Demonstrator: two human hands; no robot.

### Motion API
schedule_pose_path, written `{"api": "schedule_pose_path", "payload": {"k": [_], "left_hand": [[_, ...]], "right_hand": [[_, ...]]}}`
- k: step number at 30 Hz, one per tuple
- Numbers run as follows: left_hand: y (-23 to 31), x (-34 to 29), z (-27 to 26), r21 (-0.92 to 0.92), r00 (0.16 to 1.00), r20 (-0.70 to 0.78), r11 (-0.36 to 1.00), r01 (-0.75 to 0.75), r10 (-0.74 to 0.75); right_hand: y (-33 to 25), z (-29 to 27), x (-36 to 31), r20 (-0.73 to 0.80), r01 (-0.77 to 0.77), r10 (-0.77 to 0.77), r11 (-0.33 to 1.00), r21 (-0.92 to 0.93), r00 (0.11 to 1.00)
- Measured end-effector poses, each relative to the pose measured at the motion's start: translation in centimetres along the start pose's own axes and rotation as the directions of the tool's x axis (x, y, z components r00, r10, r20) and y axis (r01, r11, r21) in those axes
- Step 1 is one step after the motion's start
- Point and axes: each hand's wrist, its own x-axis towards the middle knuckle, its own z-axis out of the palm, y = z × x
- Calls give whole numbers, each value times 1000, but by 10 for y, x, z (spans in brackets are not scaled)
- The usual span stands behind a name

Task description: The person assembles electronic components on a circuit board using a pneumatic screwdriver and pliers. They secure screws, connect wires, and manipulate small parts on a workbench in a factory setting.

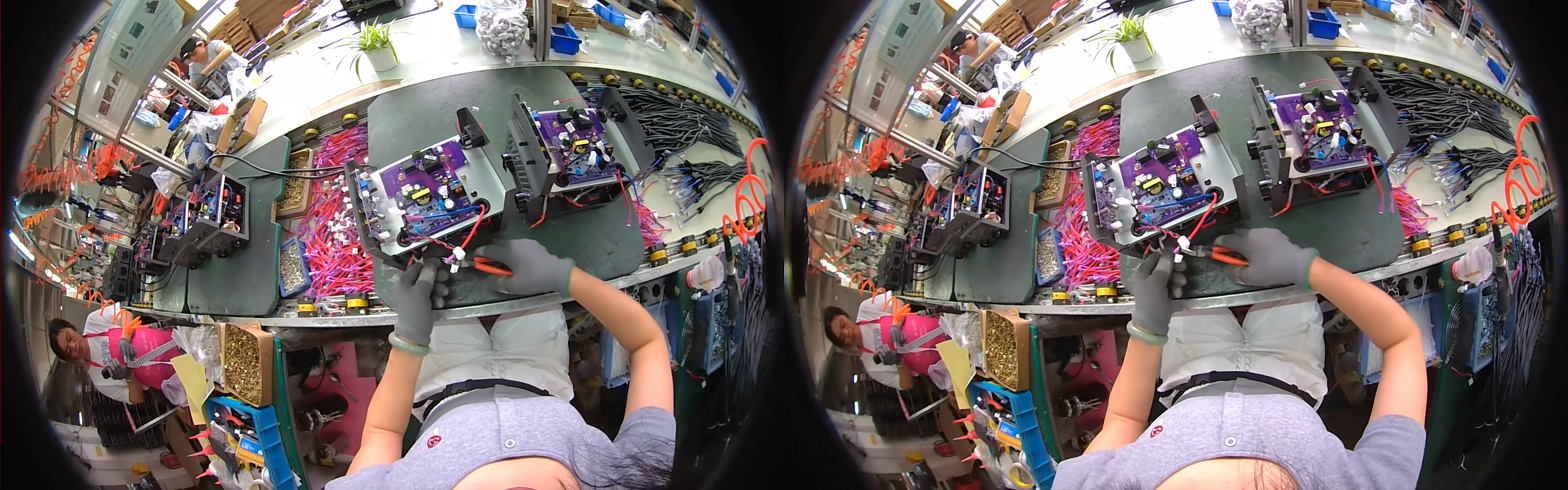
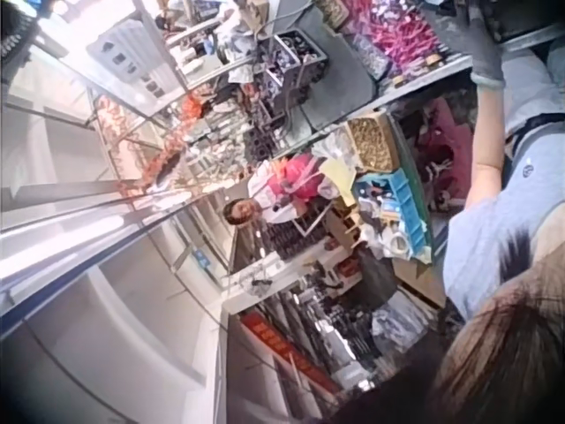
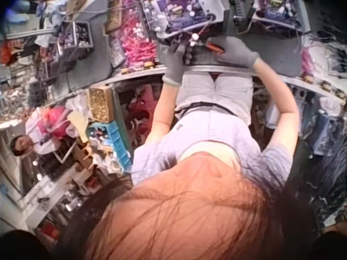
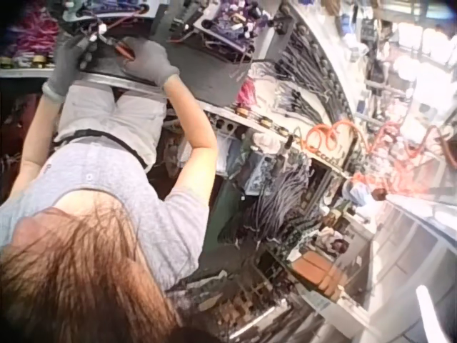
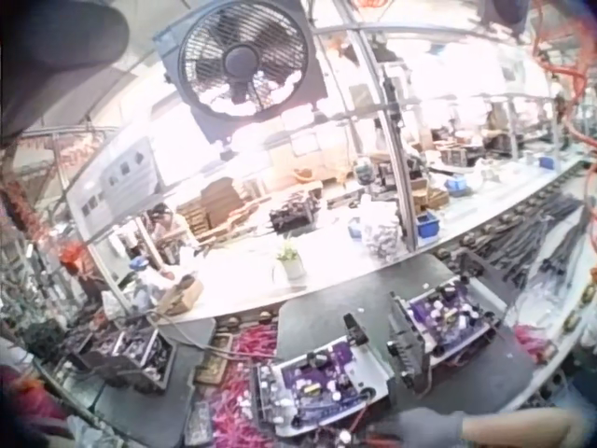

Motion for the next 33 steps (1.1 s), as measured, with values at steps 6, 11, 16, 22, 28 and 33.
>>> {"api": "schedule_pose_path", "payload": {"k": [6,11,16,22,28,33], "left_hand": [[-8,9,-31,87,997,-67,996,-28,34],[-5,10,-29,156,996,-37,985,-79,86],[-2,0,-23,135,999,-14,990,-48,50],[-2,-19,15,247,961,275,966,-79,8],[2,-4,87,297,833,531,955,-12,-155],[-1,6,113,266,792,597,963,-49,-125]], "right_hand": [[-19,1,55,254,62,-42,995,-73,966],[-41,1,53,219,42,10,971,-235,976],[-22,11,2,-79,17,-48,936,-352,996],[34,-23,-102,-425,-487,429,873,-34,797],[62,-12,-124,-656,-545,499,823,157,566],[69,-5,-109,-684,-461,473,859,220,555]]}}
